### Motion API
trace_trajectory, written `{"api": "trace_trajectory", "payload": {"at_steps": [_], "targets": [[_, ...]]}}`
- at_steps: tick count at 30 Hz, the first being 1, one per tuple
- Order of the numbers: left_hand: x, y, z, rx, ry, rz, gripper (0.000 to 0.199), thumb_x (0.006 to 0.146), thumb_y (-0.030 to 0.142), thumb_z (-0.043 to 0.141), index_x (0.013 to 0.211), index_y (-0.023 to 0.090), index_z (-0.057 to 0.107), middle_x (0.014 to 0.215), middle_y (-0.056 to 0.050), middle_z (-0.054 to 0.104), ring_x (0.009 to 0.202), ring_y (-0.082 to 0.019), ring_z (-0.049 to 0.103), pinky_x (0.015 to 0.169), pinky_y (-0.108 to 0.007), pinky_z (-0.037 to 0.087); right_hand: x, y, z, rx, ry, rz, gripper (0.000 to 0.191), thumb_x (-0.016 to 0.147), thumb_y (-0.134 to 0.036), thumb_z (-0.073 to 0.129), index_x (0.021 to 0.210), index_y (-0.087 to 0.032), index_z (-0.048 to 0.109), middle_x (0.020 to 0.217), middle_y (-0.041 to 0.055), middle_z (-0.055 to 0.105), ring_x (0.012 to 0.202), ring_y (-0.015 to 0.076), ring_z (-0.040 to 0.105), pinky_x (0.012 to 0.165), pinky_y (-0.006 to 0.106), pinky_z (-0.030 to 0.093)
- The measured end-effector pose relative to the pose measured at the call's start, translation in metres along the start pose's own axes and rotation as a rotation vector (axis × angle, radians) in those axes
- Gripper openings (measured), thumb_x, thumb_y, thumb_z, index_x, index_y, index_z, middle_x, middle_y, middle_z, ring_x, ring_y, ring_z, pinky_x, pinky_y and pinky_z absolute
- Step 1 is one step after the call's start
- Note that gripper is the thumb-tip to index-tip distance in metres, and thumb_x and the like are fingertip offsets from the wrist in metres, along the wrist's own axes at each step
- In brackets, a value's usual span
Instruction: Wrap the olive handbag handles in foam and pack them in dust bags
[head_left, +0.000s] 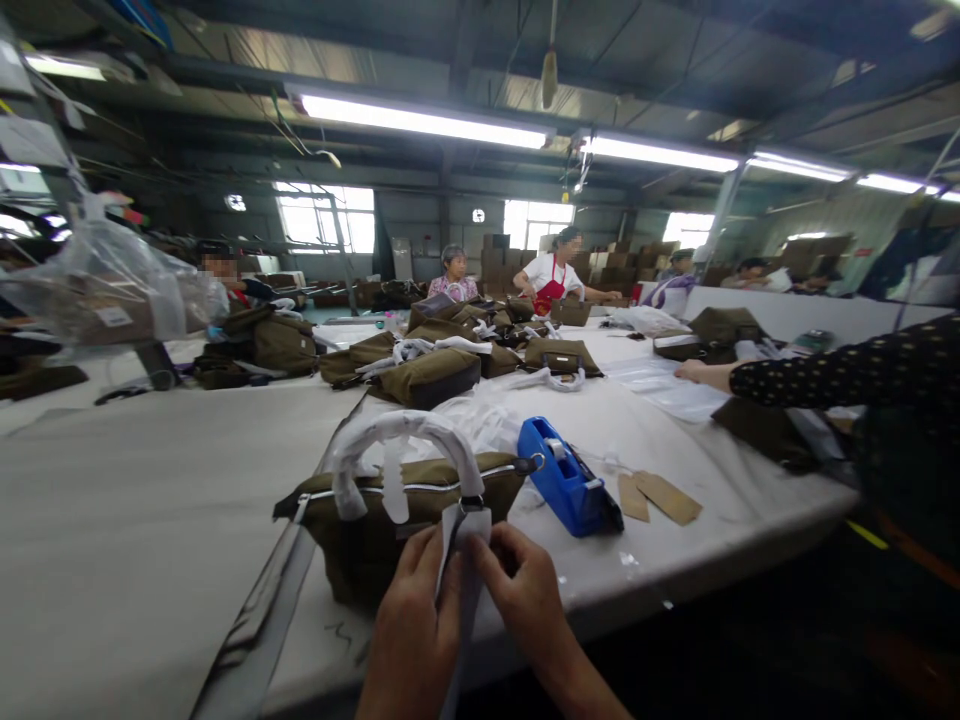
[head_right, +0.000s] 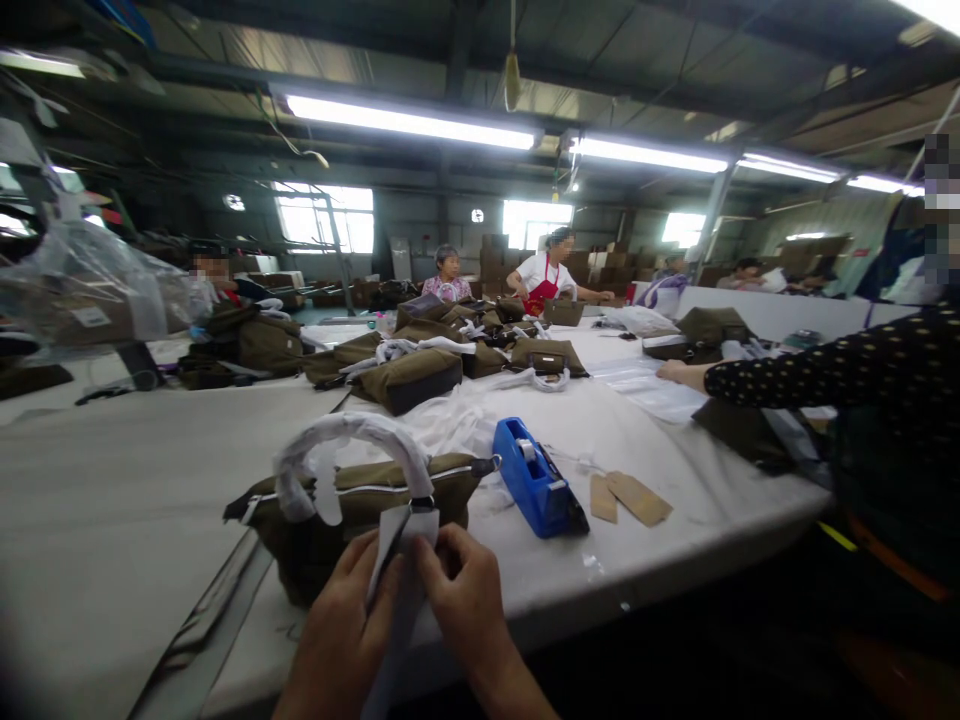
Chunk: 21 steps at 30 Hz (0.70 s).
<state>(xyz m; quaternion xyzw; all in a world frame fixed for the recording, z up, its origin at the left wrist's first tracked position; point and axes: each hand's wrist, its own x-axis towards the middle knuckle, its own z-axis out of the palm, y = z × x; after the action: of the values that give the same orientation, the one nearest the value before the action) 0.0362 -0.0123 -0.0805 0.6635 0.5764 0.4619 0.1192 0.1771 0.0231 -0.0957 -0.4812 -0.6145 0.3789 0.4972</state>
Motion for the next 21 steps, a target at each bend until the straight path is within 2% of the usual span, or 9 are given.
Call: {"api": "trace_trajectory", "payload": {"at_steps": [3, 9, 13, 16, 21], "targets": [[0.001, -0.003, 0.0, 0.097, 0.039, 0.045, 0.038, 0.096, 0.031, 0.049, 0.127, 0.024, 0.069, 0.114, -0.01, 0.069, 0.105, -0.025, 0.07, 0.09, -0.035, 0.058, -0.001, 0.002, 0.006, 0.004, 0.017, 0.023, 0.041, 0.088, -0.054, 0.061, 0.068, -0.018, 0.058, 0.06, -0.0026, 0.046, 0.059, 0.0128, 0.042, 0.055, 0.025, 0.032], [0.003, -0.007, 0.003, 0.102, 0.185, 0.014, 0.035, 0.094, 0.034, 0.054, 0.122, 0.022, 0.07, 0.104, -0.008, 0.07, 0.094, -0.023, 0.071, 0.084, -0.033, 0.058, -0.005, 0.004, 0.011, 0.027, 0.018, 0.037, 0.039, 0.087, -0.05, 0.062, 0.067, -0.019, 0.052, 0.061, -0.0034, 0.043, 0.06, 0.0123, 0.041, 0.056, 0.025, 0.031], [0.002, -0.008, 0.004, 0.045, 0.196, -0.032, 0.035, 0.087, 0.028, 0.061, 0.12, 0.02, 0.067, 0.093, -0.003, 0.074, 0.083, -0.02, 0.073, 0.08, -0.028, 0.058, -0.003, 0.004, 0.011, 0.05, 0.017, 0.054, 0.041, 0.087, -0.052, 0.063, 0.066, -0.019, 0.051, 0.059, -0.0035, 0.044, 0.058, 0.0119, 0.041, 0.054, 0.025, 0.031], [0.0, -0.006, 0.002, 0.026, 0.197, -0.061, 0.033, 0.087, 0.032, 0.065, 0.119, 0.023, 0.065, 0.096, -0.002, 0.076, 0.083, -0.019, 0.074, 0.079, -0.026, 0.058, -0.002, 0.005, 0.012, 0.136, 0.001, 0.087, 0.046, 0.09, -0.058, 0.057, 0.066, -0.021, 0.047, 0.056, -0.0044, 0.042, 0.052, 0.0113, 0.039, 0.049, 0.025, 0.03], [-0.002, 0.0, 0.002, 0.034, 0.23, -0.05, 0.031, 0.089, 0.036, 0.069, 0.118, 0.025, 0.065, 0.095, 0.0, 0.079, 0.086, -0.02, 0.076, 0.08, -0.025, 0.058, -0.002, 0.007, 0.019, 0.071, 0.055, 0.022, 0.044, 0.093, -0.055, 0.054, 0.068, -0.019, 0.053, 0.063, -0.0012, 0.049, 0.062, 0.0135, 0.044, 0.057, 0.026, 0.035]]}}
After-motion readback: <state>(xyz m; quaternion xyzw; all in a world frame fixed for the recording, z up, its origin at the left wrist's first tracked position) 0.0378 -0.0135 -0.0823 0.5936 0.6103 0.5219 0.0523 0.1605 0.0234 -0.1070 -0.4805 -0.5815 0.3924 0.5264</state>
